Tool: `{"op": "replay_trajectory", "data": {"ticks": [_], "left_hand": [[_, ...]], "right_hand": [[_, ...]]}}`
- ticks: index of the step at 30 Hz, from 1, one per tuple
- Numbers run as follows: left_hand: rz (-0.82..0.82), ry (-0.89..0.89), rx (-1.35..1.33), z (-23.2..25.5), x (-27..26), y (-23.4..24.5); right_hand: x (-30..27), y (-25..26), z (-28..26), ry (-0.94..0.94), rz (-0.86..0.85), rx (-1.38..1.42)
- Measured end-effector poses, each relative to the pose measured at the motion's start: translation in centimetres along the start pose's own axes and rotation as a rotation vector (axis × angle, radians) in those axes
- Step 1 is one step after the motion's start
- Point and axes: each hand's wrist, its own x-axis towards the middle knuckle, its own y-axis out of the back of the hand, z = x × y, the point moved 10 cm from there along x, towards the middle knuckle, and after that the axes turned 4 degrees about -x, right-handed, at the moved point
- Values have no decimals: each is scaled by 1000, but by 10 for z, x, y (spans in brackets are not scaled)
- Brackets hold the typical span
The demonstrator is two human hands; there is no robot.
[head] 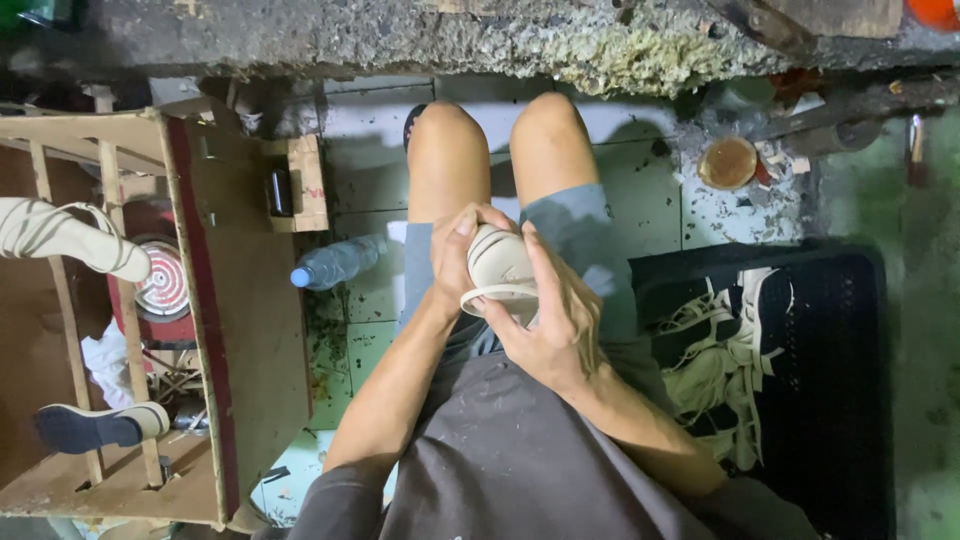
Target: Manually assembling sandals by inserting straps into soles and trimming excess material with a knife.
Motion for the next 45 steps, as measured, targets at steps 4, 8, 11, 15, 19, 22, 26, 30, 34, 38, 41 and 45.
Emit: {"op": "replay_trajectory", "data": {"ticks": [4,8,11,15,19,22,26,30,34,38,41,45], "left_hand": [[-24,-23,11,-4,-4,2],[-43,-29,26,3,-1,1],[-44,-26,24,12,-3,7],[-307,311,309,38,11,-7],[-561,507,495,58,19,-19],[-512,730,536,61,16,-14],[-416,900,534,30,1,32],[-64,547,13,22,-4,80],[-403,298,306,51,20,66],[-412,226,544,50,17,60],[-347,126,777,47,9,53],[-323,29,747,38,8,45]], "right_hand": [[-2,-1,1,-17,-23,14],[1,-3,0,-18,-36,-9],[0,-7,1,-26,-76,-38],[-2,-19,7,-33,-107,-111],[-8,-38,-13,13,-152,-468],[-5,-51,-19,55,-246,-448],[1,-66,43,-174,-719,299],[25,-47,103,-285,-712,658],[54,-47,112,4,-668,155],[26,-69,102,162,-628,29],[22,-71,87,195,-628,-38],[27,-74,59,269,-572,-53]]}}
